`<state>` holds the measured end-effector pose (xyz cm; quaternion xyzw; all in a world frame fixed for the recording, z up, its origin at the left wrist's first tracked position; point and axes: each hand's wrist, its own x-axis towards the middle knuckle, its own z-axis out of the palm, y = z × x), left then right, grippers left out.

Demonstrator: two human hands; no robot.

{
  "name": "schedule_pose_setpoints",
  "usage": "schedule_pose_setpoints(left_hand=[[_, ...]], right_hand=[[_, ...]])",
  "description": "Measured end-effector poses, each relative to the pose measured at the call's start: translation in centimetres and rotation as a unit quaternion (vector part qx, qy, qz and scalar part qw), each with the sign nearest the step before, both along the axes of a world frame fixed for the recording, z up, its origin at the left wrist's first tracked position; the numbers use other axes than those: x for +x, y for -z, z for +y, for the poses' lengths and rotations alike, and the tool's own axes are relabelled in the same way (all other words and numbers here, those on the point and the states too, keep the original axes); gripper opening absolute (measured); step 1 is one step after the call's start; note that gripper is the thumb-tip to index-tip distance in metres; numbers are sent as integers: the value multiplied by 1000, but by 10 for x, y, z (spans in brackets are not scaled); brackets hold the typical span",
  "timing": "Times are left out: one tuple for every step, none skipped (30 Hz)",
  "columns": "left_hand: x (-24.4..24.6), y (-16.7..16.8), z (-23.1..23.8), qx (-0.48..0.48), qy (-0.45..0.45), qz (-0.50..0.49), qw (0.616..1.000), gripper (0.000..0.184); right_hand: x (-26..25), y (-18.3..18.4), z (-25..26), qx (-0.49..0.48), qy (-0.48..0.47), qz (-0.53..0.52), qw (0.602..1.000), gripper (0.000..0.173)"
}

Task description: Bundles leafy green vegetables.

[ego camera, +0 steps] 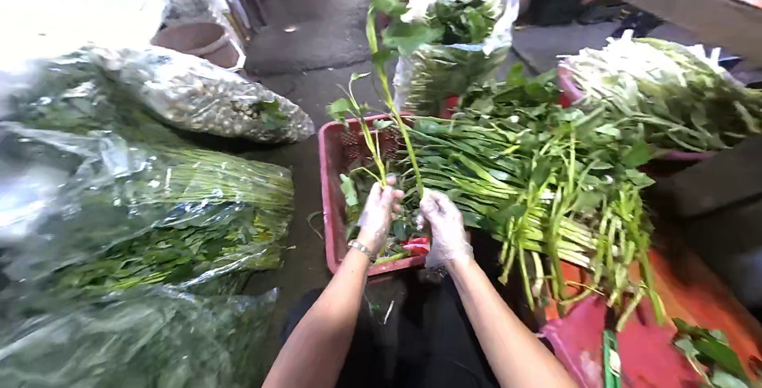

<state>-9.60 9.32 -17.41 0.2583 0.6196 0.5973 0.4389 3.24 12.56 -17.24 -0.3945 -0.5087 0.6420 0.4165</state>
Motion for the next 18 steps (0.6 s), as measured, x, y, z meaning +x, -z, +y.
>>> schedule_pose_setpoints(left_hand=[[-1, 0, 0, -2, -5, 6, 1000, 36], [-2, 0, 0, -1, -12, 10, 1000, 36], [-3, 0, 0, 1, -20, 16, 1000, 36], [-4, 0, 0, 2, -31, 19, 999, 37], [-5, 0, 0, 2, -40, 22, 999, 37], [-7, 0, -1, 0, -45, 27, 999, 38], [-9, 0, -1, -8, -48, 32, 998, 40], [-10, 2, -1, -12, -47, 37, 998, 41], [-11, 3, -1, -13, -44, 41, 998, 42], [-11, 2, -2, -12, -41, 47, 998, 42], [-12, 0, -3, -16, -37, 59, 997, 42], [-12, -2, -4, -21, -33, 74, 997, 42], [-11, -2, -5, -21, -34, 89, 995, 41], [-9, 1, -5, -19, -40, 96, 994, 39], [-10, 2, -4, -8, -51, 92, 994, 37], [-12, 3, -2, 17, -60, 74, 995, 36], [-16, 3, -1, 40, -63, 47, 996, 38], [-21, 5, -1, 51, -65, 23, 996, 41]], right_hand=[[-11, 2, -4, 6, 0, -8, 1000, 25], [-21, 3, -9, 7, -2, -12, 1000, 24], [-28, 5, -13, 5, -2, -11, 1000, 24], [-34, 6, -17, -2, -2, -10, 1000, 24], [-38, 8, -21, -13, -6, -16, 1000, 23], [-41, 11, -25, -18, -16, -33, 999, 23], [-42, 14, -27, -16, -31, -54, 998, 24], [-43, 17, -28, -9, -43, -73, 996, 24], [-44, 19, -27, 5, -49, -93, 994, 24], [-45, 20, -25, 23, -53, -118, 991, 24], [-45, 20, -21, 50, -61, -148, 986, 25], [-45, 20, -18, 84, -74, -182, 977, 28], [-41, 20, -14, 124, -93, -211, 965, 29], [-34, 17, -11, 165, -124, -243, 948, 30], [-23, 8, -9, 210, -155, -277, 925, 32], [-10, 1, -8, 271, -130, -283, 911, 32], [9, -6, -9, 322, -64, -259, 909, 29], [32, -14, -9, 347, 14, -226, 910, 27]])
